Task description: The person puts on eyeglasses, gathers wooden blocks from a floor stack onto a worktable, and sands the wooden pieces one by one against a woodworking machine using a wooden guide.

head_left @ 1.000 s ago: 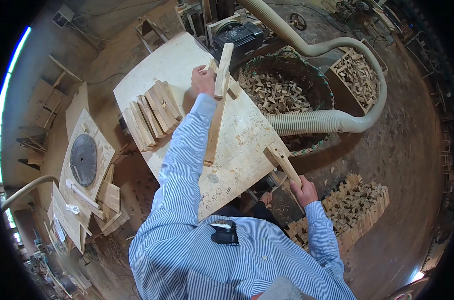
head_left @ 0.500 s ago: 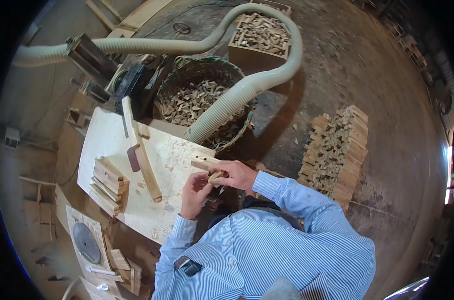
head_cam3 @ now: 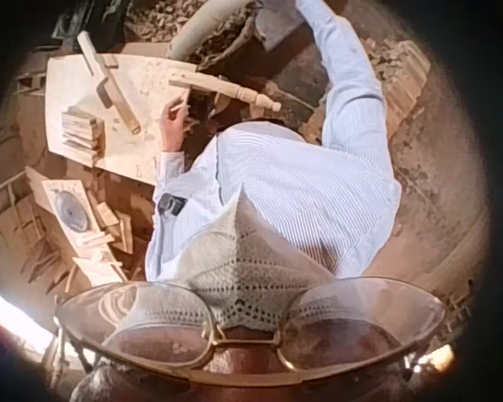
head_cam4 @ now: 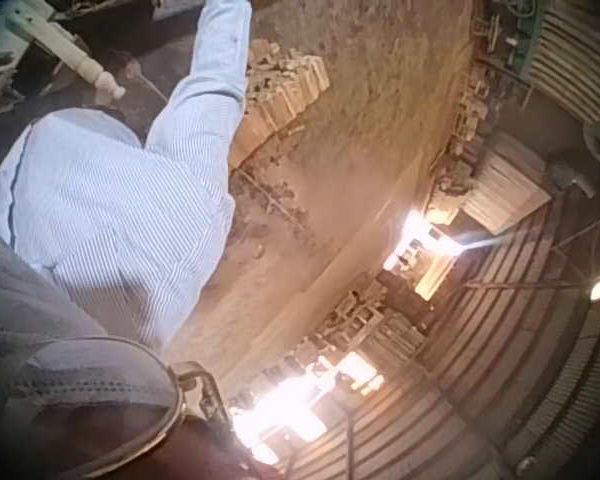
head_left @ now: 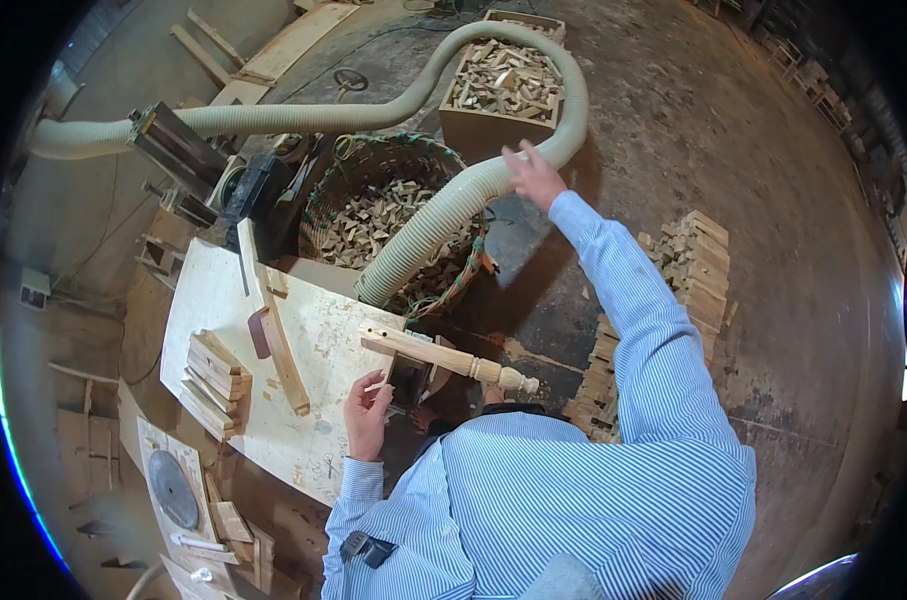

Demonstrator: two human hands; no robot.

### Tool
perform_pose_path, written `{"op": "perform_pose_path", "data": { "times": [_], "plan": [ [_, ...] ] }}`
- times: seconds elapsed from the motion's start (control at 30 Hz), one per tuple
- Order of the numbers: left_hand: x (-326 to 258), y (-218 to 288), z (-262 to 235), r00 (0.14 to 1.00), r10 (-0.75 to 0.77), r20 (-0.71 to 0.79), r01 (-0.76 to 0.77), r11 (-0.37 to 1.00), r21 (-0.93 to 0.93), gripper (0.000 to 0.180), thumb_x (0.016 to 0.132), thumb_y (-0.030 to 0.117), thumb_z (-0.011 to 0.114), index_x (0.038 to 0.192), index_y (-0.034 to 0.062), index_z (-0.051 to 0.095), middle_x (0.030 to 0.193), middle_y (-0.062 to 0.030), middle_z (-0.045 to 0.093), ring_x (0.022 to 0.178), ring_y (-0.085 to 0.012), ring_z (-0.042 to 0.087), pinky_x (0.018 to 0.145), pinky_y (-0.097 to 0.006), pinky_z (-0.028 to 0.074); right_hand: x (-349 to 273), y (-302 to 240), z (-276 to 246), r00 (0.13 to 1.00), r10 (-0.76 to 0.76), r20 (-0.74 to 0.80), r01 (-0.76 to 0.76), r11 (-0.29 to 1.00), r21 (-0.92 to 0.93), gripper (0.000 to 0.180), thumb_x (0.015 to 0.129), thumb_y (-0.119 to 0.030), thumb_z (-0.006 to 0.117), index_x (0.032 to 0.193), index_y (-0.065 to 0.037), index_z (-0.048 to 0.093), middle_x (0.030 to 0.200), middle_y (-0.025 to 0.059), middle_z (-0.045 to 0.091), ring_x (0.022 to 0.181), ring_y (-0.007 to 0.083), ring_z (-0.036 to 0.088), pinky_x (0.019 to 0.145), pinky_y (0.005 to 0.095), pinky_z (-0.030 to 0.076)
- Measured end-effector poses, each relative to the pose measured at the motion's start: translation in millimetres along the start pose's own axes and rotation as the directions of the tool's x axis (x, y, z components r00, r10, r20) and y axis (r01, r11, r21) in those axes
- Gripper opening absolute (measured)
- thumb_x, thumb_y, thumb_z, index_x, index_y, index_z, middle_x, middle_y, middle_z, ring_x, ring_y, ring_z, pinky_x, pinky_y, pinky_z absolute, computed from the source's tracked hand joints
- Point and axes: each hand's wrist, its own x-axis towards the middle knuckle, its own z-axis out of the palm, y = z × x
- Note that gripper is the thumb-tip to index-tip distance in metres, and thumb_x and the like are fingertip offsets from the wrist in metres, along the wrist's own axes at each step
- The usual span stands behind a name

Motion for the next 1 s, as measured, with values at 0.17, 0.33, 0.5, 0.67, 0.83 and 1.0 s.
{"op": "perform_pose_path", "data": {
  "times": [0.17, 0.33, 0.5, 0.67, 0.83, 1.0],
  "plan": [
    [-17, -31, -15, 0.970, 0.128, -0.204, -0.124, 0.992, 0.034, 0.031, 0.098, 0.012, 0.073, 0.127, 0.0032, 0.069, 0.113, -0.0100, 0.071, 0.095, -0.0184, 0.070, 0.085, -0.032, 0.057, -123, 13, 61, 0.906, 0.156, 0.393, -0.309, 0.879, 0.363, 0.055, 0.106, -0.029, 0.068, 0.151, -0.001, 0.052, 0.119, 0.0060, 0.069, 0.093, 0.0100, 0.062, 0.079, 0.0278, 0.054],
    [-18, -52, -87, 0.715, 0.448, -0.536, -0.177, 0.858, 0.482, 0.029, 0.093, 0.016, 0.078, 0.116, 0.0016, 0.071, 0.112, -0.0167, 0.069, 0.098, -0.0302, 0.070, 0.087, -0.039, 0.057, -239, 15, 135, 0.819, 0.203, 0.536, -0.268, 0.962, 0.046, 0.052, 0.107, -0.027, 0.067, 0.146, 0.005, 0.055, 0.106, 0.0019, 0.068, 0.089, 0.0059, 0.061, 0.077, 0.0229, 0.051],
    [5, -57, -179, 0.411, 0.648, -0.641, -0.002, 0.704, 0.711, 0.029, 0.091, 0.016, 0.077, 0.115, 0.0021, 0.070, 0.116, -0.0167, 0.067, 0.106, -0.0350, 0.067, 0.093, -0.044, 0.054, -293, 7, 175, 0.796, -0.017, 0.606, 0.146, 0.975, -0.164, 0.067, 0.101, -0.031, 0.072, 0.153, 0.003, 0.047, 0.139, 0.0260, 0.065, 0.123, 0.0342, 0.067, 0.104, 0.0401, 0.052],
    [31, -91, -284, 0.141, 0.440, -0.887, 0.377, 0.804, 0.459, 0.048, 0.092, 0.036, 0.076, 0.127, 0.0037, 0.068, 0.126, -0.0172, 0.064, 0.122, -0.0374, 0.061, 0.103, -0.048, 0.049, -299, -9, 188, 0.832, -0.010, 0.555, 0.200, 0.938, -0.282, 0.064, 0.105, -0.036, 0.064, 0.154, 0.001, 0.047, 0.137, 0.0281, 0.065, 0.120, 0.0417, 0.068, 0.099, 0.0445, 0.054],
    [55, -140, -375, 0.129, 0.086, -0.988, 0.350, 0.928, 0.127, 0.050, 0.095, 0.045, 0.073, 0.119, 0.0021, 0.074, 0.115, -0.0172, 0.072, 0.109, -0.0370, 0.069, 0.097, -0.046, 0.053, -299, -18, 196, 0.829, 0.000, 0.559, 0.200, 0.934, -0.296, 0.060, 0.106, -0.036, 0.062, 0.152, 0.000, 0.049, 0.125, 0.0276, 0.070, 0.112, 0.0419, 0.071, 0.094, 0.0459, 0.056],
    [60, -168, -408, 0.370, -0.074, -0.926, 0.278, 0.960, 0.035, 0.045, 0.096, 0.041, 0.075, 0.113, -0.0009, 0.078, 0.099, -0.0144, 0.078, 0.088, -0.0279, 0.076, 0.077, -0.039, 0.060, -302, -21, 202, 0.842, 0.082, 0.533, 0.150, 0.914, -0.376, 0.055, 0.107, -0.036, 0.061, 0.149, -0.003, 0.051, 0.120, 0.0264, 0.072, 0.108, 0.0430, 0.071, 0.091, 0.0477, 0.055]
  ]
}}
